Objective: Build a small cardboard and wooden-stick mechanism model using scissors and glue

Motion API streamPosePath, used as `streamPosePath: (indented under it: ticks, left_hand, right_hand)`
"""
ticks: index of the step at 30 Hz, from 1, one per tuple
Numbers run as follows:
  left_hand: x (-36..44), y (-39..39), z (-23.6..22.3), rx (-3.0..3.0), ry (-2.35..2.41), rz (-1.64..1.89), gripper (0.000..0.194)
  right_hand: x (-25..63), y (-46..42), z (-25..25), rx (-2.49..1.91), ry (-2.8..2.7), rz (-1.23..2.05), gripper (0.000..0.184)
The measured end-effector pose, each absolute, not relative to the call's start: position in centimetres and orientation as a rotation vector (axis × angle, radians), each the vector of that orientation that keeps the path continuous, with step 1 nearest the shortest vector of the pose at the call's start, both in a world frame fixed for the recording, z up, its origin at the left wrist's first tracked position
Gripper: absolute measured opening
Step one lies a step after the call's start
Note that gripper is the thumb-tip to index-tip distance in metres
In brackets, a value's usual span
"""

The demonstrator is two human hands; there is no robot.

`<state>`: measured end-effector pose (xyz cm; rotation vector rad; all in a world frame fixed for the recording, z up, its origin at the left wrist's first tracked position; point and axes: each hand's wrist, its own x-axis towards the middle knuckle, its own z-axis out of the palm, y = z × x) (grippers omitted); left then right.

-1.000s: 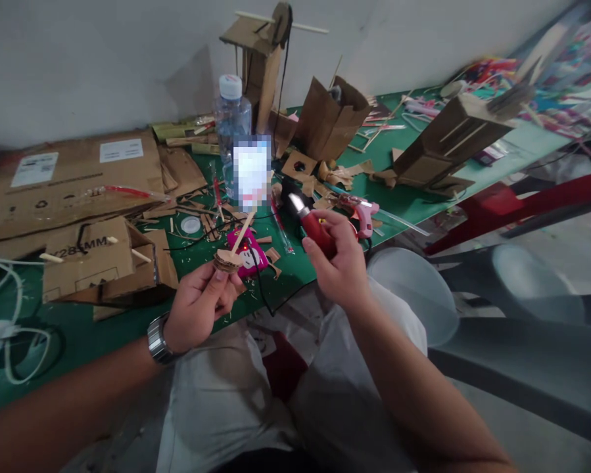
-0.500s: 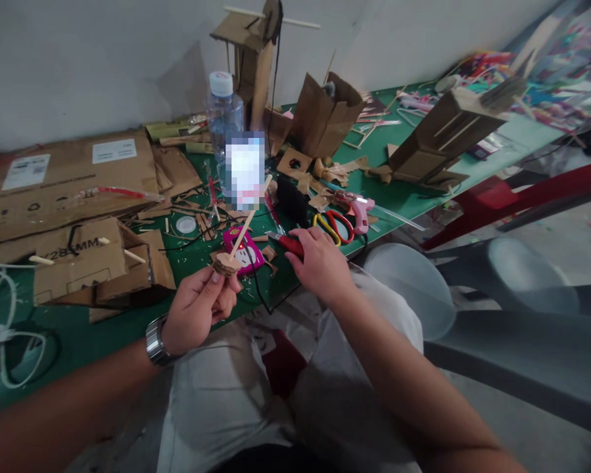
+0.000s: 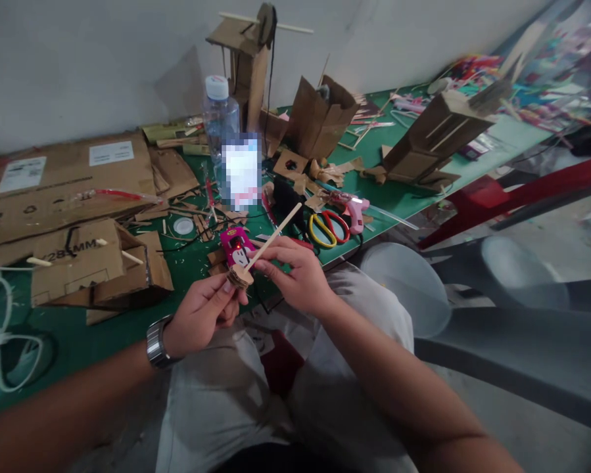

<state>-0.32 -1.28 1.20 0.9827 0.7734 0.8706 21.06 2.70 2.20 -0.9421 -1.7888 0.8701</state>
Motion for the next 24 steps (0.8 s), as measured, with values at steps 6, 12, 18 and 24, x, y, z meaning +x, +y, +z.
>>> streamPosePath:
  ticks: [6,12,18,24]
  left_hand:
    - [-0.5,-1.3,1.0,1.001,0.762,0.852,0.053]
    - [-0.6,-1.2,0.6,1.059,0.805,0.873,0.05]
    - [-0.8,-0.9,0.4,1.108,0.871,0.884,0.046]
    - [-0.9,-1.0,0.2,1.083,0.874,0.89,0.047]
  right_hand:
    - [22.6,3.5,2.7,-1.077,-1.444,1.055,0.036]
    - [24.6,4.5,2.5,-1.043,-1.159,1.103,0.035]
    - [27.0,5.7,3.1,-1.031,-1.058,1.011,0.033]
    - [27.8,5.8,3.2,-0.95,-1.025,0.932,0.032]
